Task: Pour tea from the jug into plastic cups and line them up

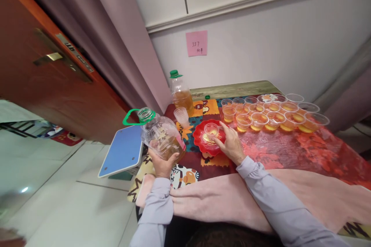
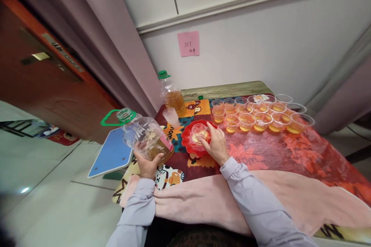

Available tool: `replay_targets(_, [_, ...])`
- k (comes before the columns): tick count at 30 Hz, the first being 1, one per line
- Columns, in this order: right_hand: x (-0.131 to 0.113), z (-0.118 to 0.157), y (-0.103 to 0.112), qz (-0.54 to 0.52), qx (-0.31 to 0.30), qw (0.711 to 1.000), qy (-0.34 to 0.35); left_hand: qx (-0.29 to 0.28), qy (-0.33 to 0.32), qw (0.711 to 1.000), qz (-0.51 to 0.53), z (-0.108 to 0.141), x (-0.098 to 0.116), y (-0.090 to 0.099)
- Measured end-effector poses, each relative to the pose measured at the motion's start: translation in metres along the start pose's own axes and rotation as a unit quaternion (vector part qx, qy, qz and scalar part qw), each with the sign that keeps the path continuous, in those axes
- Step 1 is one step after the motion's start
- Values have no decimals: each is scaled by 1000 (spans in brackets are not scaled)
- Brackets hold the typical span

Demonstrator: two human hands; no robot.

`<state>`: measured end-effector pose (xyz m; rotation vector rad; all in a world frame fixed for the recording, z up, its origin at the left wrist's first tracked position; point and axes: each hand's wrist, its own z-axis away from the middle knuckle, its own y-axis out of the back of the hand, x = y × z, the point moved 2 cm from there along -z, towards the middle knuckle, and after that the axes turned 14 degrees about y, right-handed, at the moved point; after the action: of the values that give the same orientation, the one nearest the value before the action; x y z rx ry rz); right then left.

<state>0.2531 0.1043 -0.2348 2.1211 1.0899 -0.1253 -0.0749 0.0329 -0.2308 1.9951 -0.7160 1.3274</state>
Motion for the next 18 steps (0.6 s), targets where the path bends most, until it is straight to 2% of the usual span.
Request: replay_targets(18, [-4, 2, 7, -54, 32, 997, -48, -3, 32, 999, 4, 5, 3, -2])
